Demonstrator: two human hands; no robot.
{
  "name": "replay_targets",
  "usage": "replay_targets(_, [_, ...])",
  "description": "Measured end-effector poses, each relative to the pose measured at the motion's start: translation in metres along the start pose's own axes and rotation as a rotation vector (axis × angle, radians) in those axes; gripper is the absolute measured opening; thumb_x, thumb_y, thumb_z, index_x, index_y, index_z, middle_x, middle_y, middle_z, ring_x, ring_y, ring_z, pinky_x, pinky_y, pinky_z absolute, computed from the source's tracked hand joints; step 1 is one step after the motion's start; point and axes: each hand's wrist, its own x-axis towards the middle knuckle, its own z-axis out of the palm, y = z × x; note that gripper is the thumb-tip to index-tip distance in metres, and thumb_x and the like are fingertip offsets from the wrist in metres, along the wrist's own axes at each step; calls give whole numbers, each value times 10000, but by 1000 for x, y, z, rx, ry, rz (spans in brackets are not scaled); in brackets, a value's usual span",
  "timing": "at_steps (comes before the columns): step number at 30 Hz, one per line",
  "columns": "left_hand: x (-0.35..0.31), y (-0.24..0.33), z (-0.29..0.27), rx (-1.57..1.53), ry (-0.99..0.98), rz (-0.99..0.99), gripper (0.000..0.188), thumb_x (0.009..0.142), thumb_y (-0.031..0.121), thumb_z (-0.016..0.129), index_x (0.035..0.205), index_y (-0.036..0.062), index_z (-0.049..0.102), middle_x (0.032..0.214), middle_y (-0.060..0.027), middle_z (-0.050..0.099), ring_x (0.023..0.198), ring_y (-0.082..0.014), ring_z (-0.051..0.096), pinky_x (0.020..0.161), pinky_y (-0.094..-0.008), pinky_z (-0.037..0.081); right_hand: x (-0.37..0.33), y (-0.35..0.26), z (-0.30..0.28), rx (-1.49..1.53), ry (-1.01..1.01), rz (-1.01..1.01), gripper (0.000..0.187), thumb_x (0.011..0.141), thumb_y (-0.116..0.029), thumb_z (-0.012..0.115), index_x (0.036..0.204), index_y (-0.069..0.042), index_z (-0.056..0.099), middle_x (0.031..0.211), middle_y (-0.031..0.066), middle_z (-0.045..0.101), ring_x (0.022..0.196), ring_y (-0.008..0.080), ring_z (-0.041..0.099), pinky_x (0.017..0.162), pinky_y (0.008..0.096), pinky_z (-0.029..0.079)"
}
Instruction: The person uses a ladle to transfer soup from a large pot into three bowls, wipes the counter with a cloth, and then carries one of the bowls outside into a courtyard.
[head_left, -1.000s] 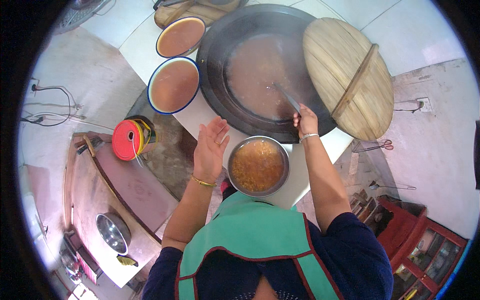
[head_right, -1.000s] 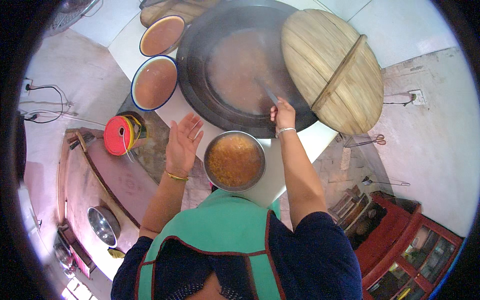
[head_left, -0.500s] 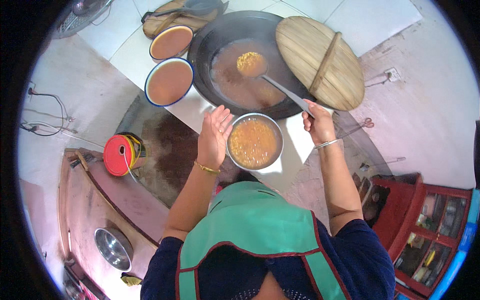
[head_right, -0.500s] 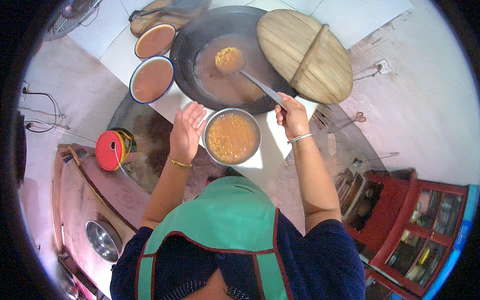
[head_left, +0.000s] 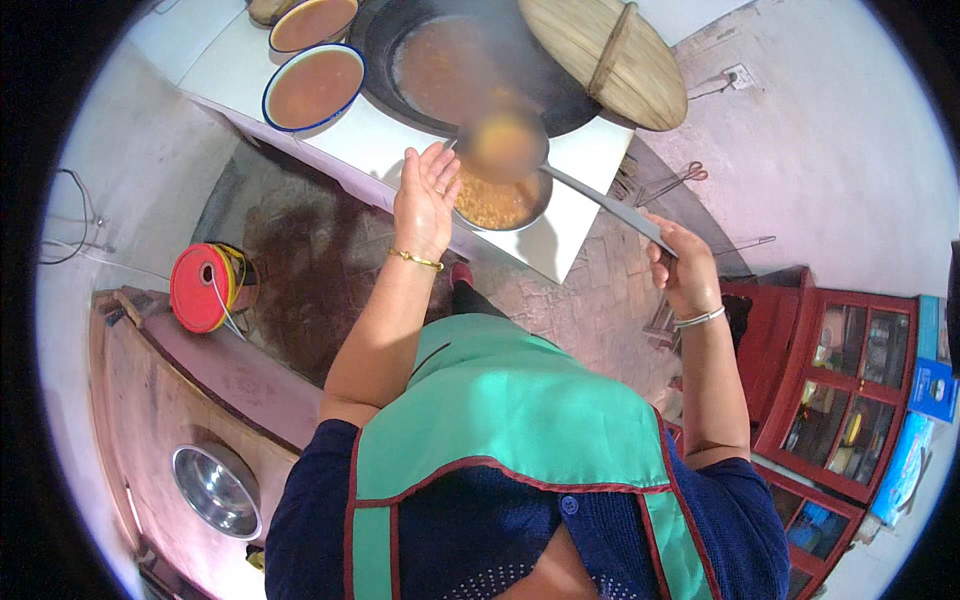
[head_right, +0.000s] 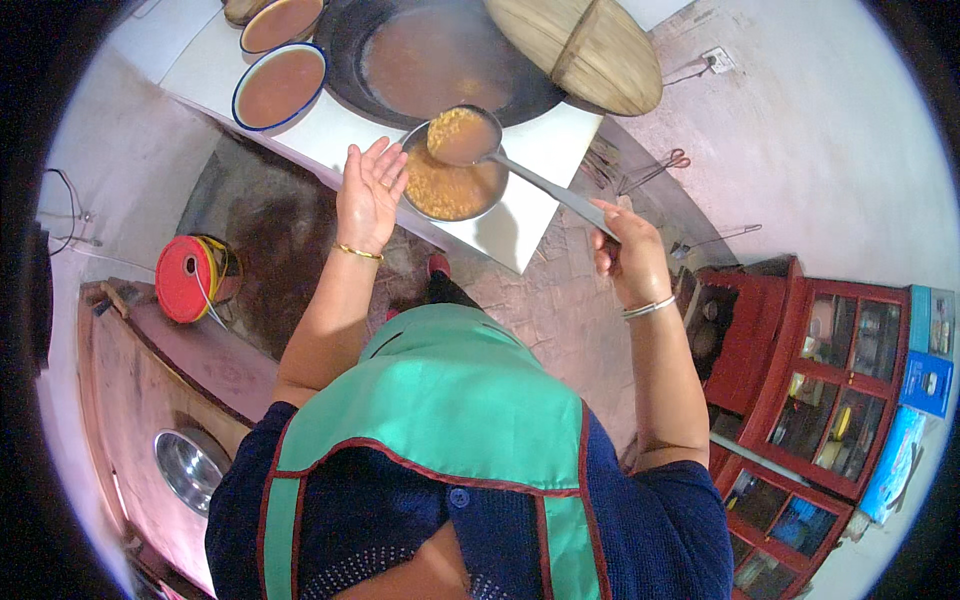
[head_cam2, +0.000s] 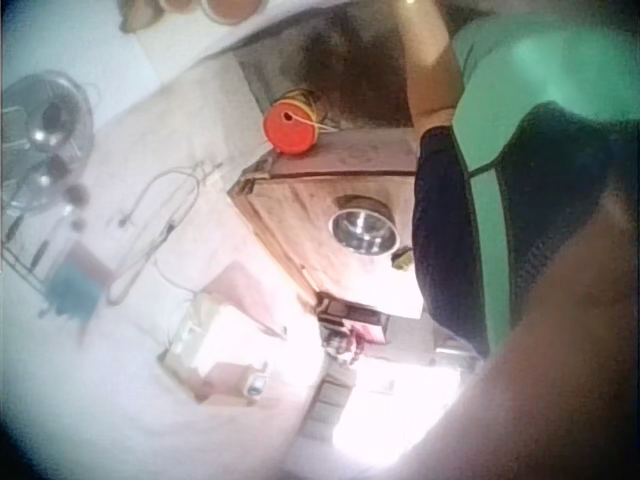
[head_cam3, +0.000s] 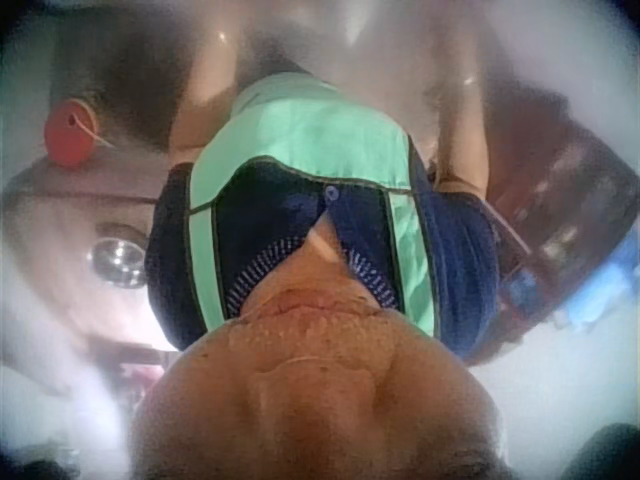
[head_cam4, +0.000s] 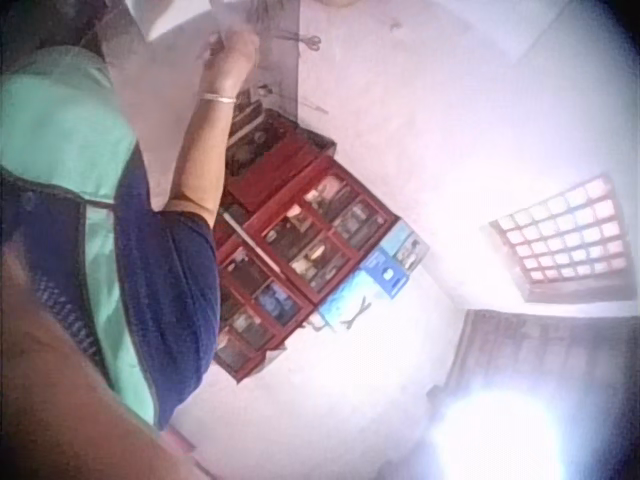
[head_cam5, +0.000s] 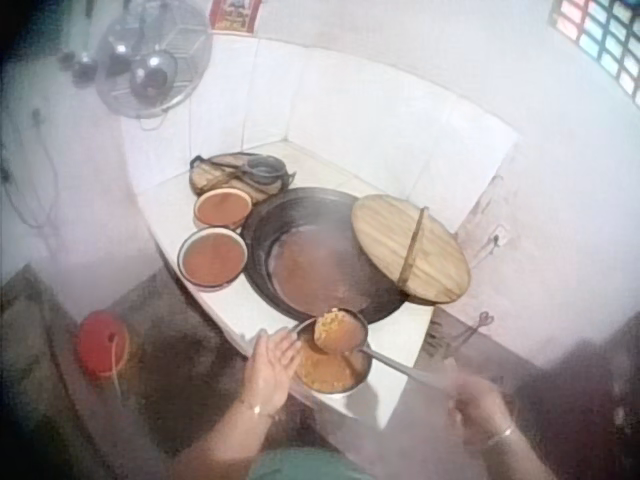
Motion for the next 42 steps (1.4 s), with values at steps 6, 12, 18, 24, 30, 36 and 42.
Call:
replay_targets(6, [-4, -2, 3, 33, -12, -30, 650, 939, 500, 277, 1340, -11, 313, 1357, -190, 343, 1272, -270, 322, 1072, -392, 209, -32, 34, 12, -286, 45, -213, 330, 909, -137, 463, 1195, 23, 507, 628, 5, 500, 459, 79, 437, 430, 203, 367])
replay_targets(12, [16, -7, 19, 56, -8, -61, 652, 938, 501, 284, 1334, -17, 318, 1350, -195, 350, 1266, -274, 328, 1074, -393, 208, -23, 28, 5, -732, 158, -578, 303, 901, -107, 491, 1197, -50, 529, 627, 19, 498, 505, 85, 473, 485, 247, 408])
replay_targets(18, [49, -9, 37, 96, -35, -73, 661, 937, 500, 296, 1332, -29, 312, 1352, -201, 346, 1278, -295, 313, 1073, -392, 209, 84, 21, 26, -581, 174, -474, 296, 879, -119, 514, 1167, -55, 545, 705, 109, 597, 587, 207, 577, 556, 321, 460])
replay_targets(24, [81, -3, 36, 95, -14, -65, 657, 944, 487, 276, 1341, -36, 293, 1365, -207, 331, 1290, -288, 301, 1079, -398, 198, 231, 51, 46, -979, 228, -584, 257, 870, -182, 486, 1079, -58, 567, 868, 212, 630, 764, 372, 615, 694, 443, 486])
replay_targets(30, [98, 7, 36, 101, 72, -65, 592, 961, 429, 261, 1343, -22, 301, 1387, -192, 324, 1286, -281, 315, 1077, -392, 212, 321, 108, 57, -645, 126, -405, 301, 896, -159, 466, 1153, -20, 538, 624, 97, 581, 477, 197, 554, 471, 326, 460])
replay_targets(36, [96, 12, 32, 82, 74, -25, 613, 953, 450, 282, 1334, -28, 315, 1376, -191, 338, 1282, -280, 321, 1067, -388, 232, 281, 60, 55, 161, 34, 112, 281, 914, -146, 444, 1137, -5, 541, 606, 46, 530, 420, 109, 447, 388, 239, 374])
replay_targets(42, [72, 22, 32, 111, 12, 8, 678, 934, 507, 297, 1340, -36, 296, 1369, -199, 334, 1281, -278, 316, 1065, -394, 225, 210, 33, 25, 321, -35, 36, 291, 912, -145, 441, 1142, 15, 519, 634, 40, 534, 450, 101, 443, 404, 227, 373])
